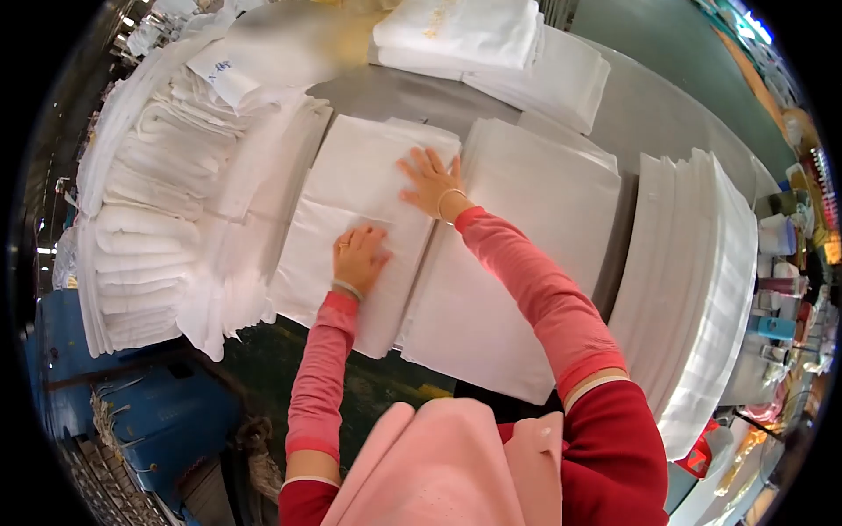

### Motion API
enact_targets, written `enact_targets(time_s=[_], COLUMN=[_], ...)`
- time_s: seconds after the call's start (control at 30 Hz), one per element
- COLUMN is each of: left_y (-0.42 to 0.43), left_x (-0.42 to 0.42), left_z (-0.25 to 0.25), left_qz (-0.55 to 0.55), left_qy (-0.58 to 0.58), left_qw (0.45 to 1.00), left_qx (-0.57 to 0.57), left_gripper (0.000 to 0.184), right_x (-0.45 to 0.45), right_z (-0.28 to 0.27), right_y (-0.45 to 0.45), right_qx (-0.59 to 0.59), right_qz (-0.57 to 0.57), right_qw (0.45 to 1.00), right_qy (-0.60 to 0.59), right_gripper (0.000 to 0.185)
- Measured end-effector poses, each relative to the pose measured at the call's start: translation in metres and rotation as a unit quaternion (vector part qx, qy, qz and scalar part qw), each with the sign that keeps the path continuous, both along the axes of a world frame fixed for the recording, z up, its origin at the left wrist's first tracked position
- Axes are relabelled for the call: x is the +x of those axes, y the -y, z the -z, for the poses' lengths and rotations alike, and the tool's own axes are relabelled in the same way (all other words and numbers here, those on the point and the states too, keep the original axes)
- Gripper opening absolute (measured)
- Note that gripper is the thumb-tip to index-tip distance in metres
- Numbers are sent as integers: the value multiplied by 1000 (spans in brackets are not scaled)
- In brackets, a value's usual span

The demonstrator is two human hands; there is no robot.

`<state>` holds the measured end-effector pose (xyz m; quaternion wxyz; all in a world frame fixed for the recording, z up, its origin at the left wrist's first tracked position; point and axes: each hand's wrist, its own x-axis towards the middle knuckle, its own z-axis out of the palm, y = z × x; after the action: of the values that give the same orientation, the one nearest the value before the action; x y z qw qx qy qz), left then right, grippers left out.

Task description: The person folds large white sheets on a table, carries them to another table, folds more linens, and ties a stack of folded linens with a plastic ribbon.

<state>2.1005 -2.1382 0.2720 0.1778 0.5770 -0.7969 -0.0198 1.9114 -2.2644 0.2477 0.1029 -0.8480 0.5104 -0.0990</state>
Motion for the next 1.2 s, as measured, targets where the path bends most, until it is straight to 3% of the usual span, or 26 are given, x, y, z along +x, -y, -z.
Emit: enact_targets(time_s=[0.2,0.67,0.77,0.87,0.97,1.2], left_y=[-43,-54,-33,-2,0,-65], left_x=[10,12,18,43,83,133], left_z=[8,-8,-17,-12,7,4], left_qz=[-23,-12,-32,-5,-37,-203], left_qy=[37,56,161,126,67,113], left_qw=[999,997,983,989,997,972], left_qx=[15,57,86,-72,31,30], left_gripper=[24,22,23,29,30,25], right_x=[-2,-4,-5,-4,-4,-11], right_z=[-4,-18,-23,-16,-6,-26], right_y=[-2,-4,-3,-6,-3,5], right_qx=[7,71,78,69,47,121], right_qz=[2,15,18,22,21,-18], right_qw=[1000,997,997,997,999,992], right_qy=[-14,-7,-8,-7,-2,-19], right_gripper=[58,59,59,60,60,60])
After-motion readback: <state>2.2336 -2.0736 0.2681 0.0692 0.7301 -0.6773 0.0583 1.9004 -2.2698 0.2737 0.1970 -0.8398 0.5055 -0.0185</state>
